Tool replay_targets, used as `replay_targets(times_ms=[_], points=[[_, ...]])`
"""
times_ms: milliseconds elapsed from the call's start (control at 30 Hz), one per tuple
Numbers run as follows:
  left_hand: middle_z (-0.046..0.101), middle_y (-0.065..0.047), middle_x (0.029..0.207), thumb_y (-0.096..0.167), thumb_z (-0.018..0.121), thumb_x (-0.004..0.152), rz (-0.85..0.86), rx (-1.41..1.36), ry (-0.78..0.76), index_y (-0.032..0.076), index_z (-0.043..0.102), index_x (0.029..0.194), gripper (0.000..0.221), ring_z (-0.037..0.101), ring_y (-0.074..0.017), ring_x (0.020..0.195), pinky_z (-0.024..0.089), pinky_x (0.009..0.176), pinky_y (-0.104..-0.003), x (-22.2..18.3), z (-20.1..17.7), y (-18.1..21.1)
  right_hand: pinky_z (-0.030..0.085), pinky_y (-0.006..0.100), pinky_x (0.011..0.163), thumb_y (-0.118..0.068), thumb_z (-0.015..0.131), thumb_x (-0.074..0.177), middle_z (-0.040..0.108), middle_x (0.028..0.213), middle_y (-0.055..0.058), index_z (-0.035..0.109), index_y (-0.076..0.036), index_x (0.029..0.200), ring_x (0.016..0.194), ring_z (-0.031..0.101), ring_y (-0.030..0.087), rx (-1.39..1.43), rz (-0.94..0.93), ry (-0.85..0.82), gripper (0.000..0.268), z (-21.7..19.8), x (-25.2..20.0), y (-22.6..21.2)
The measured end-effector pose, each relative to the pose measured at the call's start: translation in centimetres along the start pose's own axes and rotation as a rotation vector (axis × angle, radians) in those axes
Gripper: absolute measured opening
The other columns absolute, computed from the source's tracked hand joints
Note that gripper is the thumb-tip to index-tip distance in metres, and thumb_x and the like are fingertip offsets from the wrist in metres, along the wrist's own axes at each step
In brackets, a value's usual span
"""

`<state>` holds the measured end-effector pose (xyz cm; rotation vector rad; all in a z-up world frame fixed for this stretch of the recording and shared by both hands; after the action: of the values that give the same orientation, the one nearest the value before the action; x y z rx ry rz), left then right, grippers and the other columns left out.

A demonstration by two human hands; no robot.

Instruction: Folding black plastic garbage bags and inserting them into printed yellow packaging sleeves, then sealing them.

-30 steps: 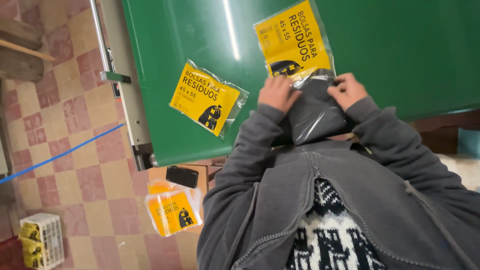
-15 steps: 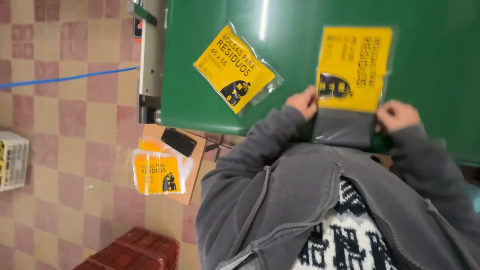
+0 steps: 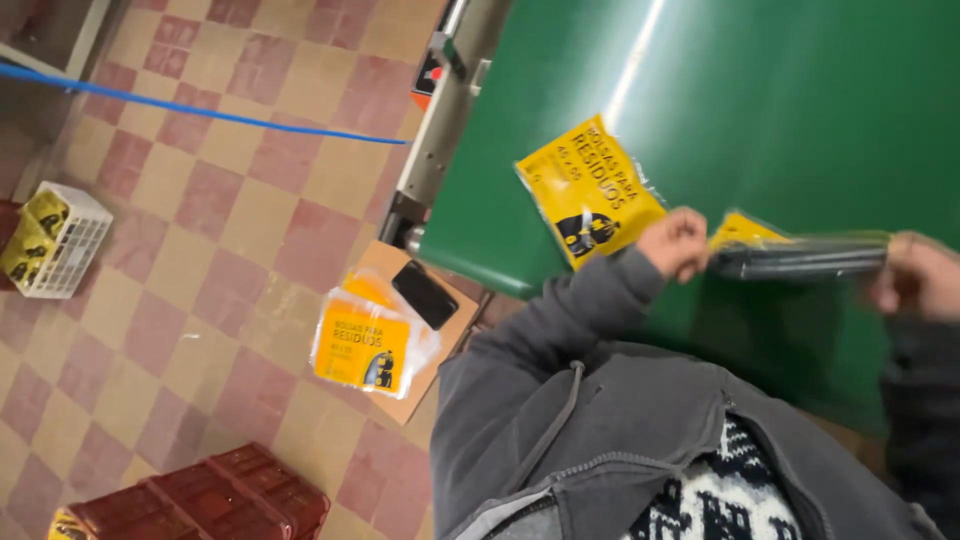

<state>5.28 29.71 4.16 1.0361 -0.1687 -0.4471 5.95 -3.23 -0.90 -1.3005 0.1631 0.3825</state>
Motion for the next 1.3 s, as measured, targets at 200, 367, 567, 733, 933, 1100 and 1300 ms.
replay_targets(times_ms=[200, 367, 567, 733, 933, 1100, 1300], points=[[0.061, -0.003, 0.074, -0.001, 0.059, 0.095, 0.390, -0.042, 0.319, 0.009, 0.054, 0.110, 0.018, 0.052, -0.0078, 0.053, 0.039, 0.047, -0.024, -6.7, -5.3, 21.1, 0.040, 0.032, 0.047, -0.013, 0.054, 0.111, 0.055, 0.065, 0.007, 0.054, -0.004, 0.079, 0.051, 0.054, 0.018, -0.019, -0.232, -0.276, 0.033, 17.2, 9.8, -14.3], [0.054, 0.001, 0.075, 0.001, 0.061, 0.100, 0.506, 0.275, 0.455, 0.008, 0.055, 0.111, 0.015, 0.048, -0.0059, 0.060, 0.038, 0.054, -0.024, -12.3, -14.0, 20.1, 0.052, 0.028, 0.071, -0.005, 0.061, 0.100, 0.066, 0.082, 0.007, 0.066, -0.003, 0.096, 0.075, 0.064, 0.014, -0.474, -0.324, -0.020, 0.006, 28.6, 8.4, -11.2], [0.068, -0.008, 0.084, 0.017, 0.066, 0.094, 0.187, 1.164, 0.427, 0.010, 0.062, 0.107, 0.015, 0.068, -0.0272, 0.074, 0.054, 0.067, -0.040, -12.7, -15.6, 15.0, 0.050, 0.035, 0.077, -0.014, 0.070, 0.089, 0.058, 0.095, 0.011, 0.069, -0.003, 0.091, 0.086, 0.060, 0.024, -0.916, -0.507, 0.037, 0.011, 27.2, 12.2, 2.6], [0.059, -0.012, 0.144, 0.028, 0.062, 0.096, 0.489, 1.647, 0.420, 0.012, 0.061, 0.136, 0.043, 0.050, -0.0374, 0.143, 0.045, 0.116, -0.049, -5.8, -14.1, 14.1, 0.051, 0.038, 0.074, -0.021, 0.069, 0.090, 0.060, 0.095, 0.014, 0.069, -0.003, 0.093, 0.081, 0.062, 0.027, -0.980, -0.309, 0.135, 0.018, 25.4, 11.9, 4.7], [0.029, -0.013, 0.166, 0.069, 0.059, 0.081, 0.069, 1.787, 0.341, 0.018, 0.046, 0.153, 0.089, 0.009, -0.0487, 0.154, 0.009, 0.113, -0.080, -0.6, -16.2, 10.1, 0.054, 0.034, 0.066, -0.019, 0.062, 0.097, 0.069, 0.082, 0.016, 0.066, 0.000, 0.095, 0.070, 0.065, 0.020, -0.762, -0.038, 0.255, 0.019, 24.4, 10.6, 5.8], [0.028, -0.015, 0.166, 0.076, 0.061, 0.076, 0.023, 1.806, 0.296, 0.021, 0.045, 0.154, 0.096, 0.009, -0.0500, 0.155, 0.008, 0.112, -0.081, -0.3, -14.8, 11.0, 0.055, 0.032, 0.054, -0.018, 0.068, 0.094, 0.070, 0.078, 0.009, 0.061, -0.004, 0.100, 0.061, 0.066, 0.017, -0.421, 0.126, 0.319, 0.016, 23.5, 11.1, 8.9], [0.035, -0.014, 0.165, 0.071, 0.070, 0.073, 0.165, 1.694, 0.260, 0.017, 0.047, 0.152, 0.098, 0.015, -0.0450, 0.157, 0.008, 0.112, -0.082, -0.9, -13.9, 11.6, 0.053, 0.034, 0.052, -0.020, 0.071, 0.092, 0.069, 0.073, 0.011, 0.069, -0.002, 0.099, 0.057, 0.065, 0.019, -0.472, 0.182, 0.275, 0.019, 24.0, 10.6, 8.4]])
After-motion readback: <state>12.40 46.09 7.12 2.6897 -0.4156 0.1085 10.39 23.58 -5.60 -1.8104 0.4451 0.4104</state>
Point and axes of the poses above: each hand's wrist, its own x-axis towards the middle knuckle, its own z-axis out of the palm, y = z × x, the point moved 10 cm from there along x, towards the middle knuckle
